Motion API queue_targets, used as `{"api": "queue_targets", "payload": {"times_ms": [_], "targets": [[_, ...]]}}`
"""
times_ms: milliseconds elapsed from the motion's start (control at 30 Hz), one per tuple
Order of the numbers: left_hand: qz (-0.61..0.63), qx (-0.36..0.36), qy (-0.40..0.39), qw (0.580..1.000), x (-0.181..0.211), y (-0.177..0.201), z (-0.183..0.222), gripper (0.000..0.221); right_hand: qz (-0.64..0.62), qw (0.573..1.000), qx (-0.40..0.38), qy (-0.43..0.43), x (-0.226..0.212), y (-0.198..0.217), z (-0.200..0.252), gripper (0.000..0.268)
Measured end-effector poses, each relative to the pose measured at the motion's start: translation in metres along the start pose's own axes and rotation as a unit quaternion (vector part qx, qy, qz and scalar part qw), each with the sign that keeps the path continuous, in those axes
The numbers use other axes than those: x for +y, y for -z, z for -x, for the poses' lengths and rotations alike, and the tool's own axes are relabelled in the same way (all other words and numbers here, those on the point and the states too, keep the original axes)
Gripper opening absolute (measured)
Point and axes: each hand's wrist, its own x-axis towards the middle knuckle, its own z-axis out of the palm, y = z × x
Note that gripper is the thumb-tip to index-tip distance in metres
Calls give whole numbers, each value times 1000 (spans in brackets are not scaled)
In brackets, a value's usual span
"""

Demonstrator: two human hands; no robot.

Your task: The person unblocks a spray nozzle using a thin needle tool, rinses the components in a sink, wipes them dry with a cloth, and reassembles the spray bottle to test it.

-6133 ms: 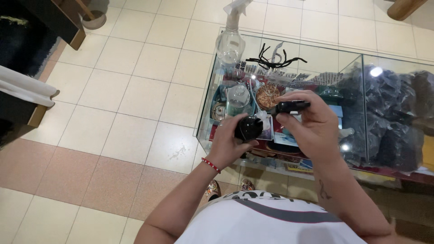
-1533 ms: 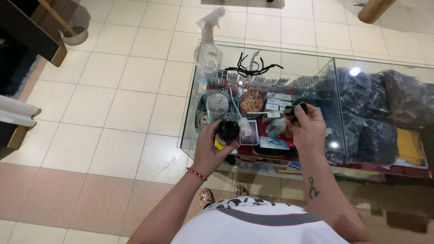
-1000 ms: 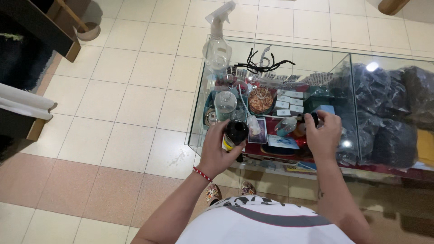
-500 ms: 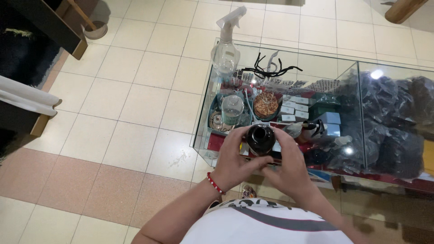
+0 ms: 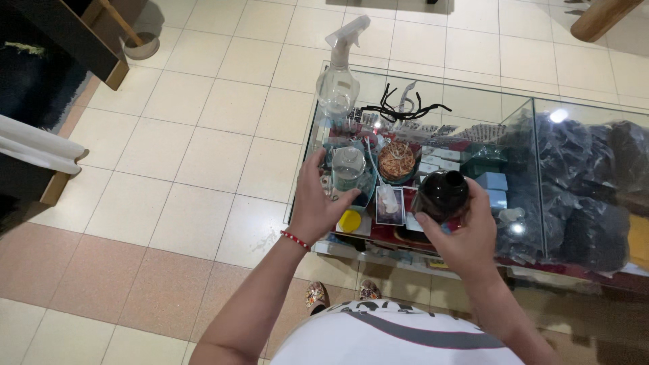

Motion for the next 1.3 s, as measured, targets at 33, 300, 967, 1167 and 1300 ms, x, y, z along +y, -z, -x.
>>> {"api": "queue_targets", "payload": {"times_ms": [33,300,967,1167,1300], "targets": [[1,-1,0,1000,-3,-3,-1,92,1,1000,1,-1,8,0,-2,87],[-23,-50,85,995,9,-9,-10,90,-230,964,-74,-108,19,5,-5,81],[-29,-48,86,995,-8,-17,-10,82,-165,982,-43,-79,16,20,-8,78],[-15,-36,63,997,-6,-16,-11,78,-155,985,-30,-69,13,26,-8,74],[2,-31,51,998,4,-10,-8,76,-146,981,-57,-112,14,31,-14,65]]}}
